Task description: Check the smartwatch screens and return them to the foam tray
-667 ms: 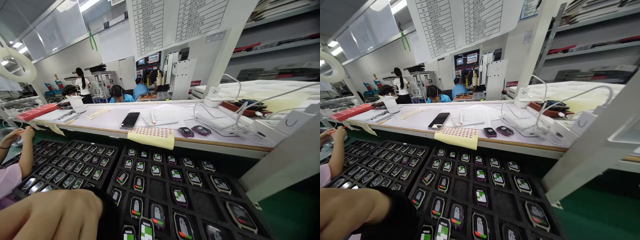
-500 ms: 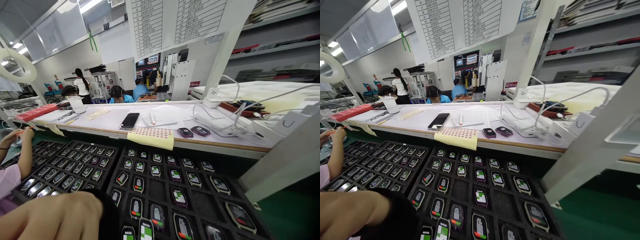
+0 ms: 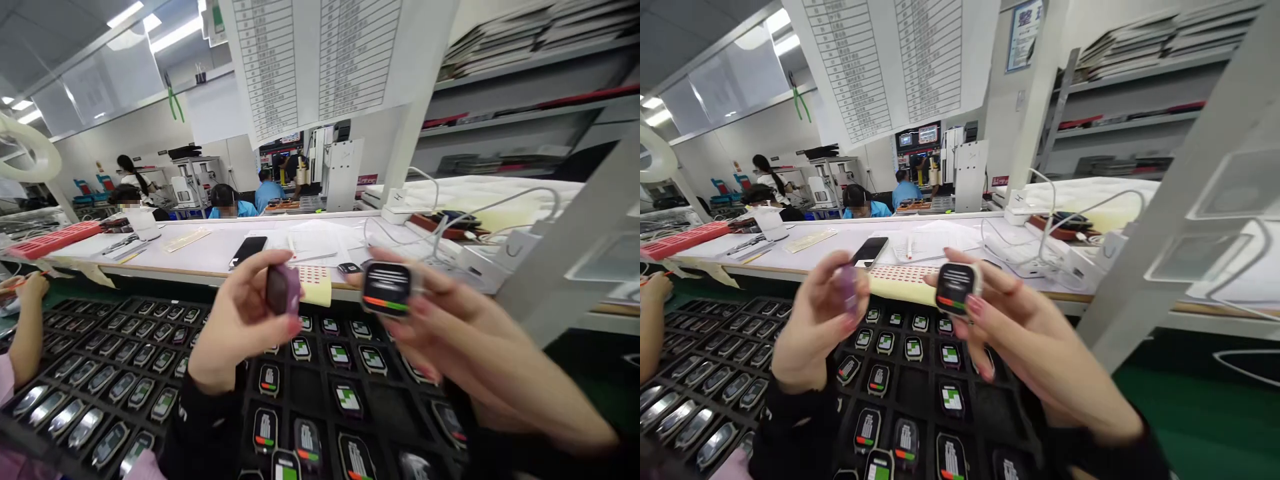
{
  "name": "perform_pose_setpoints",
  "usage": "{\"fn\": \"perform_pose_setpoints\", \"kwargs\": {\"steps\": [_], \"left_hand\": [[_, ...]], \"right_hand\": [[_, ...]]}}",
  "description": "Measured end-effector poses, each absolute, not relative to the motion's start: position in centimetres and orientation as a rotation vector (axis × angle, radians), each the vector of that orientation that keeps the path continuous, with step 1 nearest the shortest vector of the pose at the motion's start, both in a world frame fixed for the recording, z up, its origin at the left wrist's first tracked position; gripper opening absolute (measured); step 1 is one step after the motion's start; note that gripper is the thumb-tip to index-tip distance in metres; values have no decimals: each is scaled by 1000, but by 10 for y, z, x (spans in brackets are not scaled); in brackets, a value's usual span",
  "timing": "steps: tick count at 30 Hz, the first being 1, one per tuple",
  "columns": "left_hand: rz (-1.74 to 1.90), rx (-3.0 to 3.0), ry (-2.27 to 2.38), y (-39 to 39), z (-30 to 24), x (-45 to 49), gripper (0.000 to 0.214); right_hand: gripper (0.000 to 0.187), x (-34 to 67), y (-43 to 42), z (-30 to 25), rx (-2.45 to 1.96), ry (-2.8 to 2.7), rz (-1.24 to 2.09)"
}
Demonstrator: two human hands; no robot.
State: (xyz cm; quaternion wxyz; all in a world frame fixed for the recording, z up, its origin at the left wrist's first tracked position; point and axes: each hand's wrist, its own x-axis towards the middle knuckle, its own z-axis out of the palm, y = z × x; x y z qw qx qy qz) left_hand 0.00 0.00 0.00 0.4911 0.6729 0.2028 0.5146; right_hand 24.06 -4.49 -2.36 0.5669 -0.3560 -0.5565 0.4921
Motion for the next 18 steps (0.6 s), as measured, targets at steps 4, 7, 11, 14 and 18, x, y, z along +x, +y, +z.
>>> {"fn": "perform_pose_setpoints", "kwargs": {"steps": [4,7,11,14,18], "left_hand": [[1188,1577,520,23,-13,24,49],[1181,1569,539,30,-17,36,45],[1138,1605,528,25,-18,43,41],[1139,1628,538,20,-19,45,39],[1128,1645,587,21,-20,45,37]], "right_hand": [[72,232,-25,-21,-790,-1306,1192],[69,232,-16,-25,-824,-1348,1144],[56,234,-12,-28,-807,-1335,1118],[48,232,-11,-26,-780,-1314,1105],[45,231,-8,-26,-814,-1293,1050]]}}
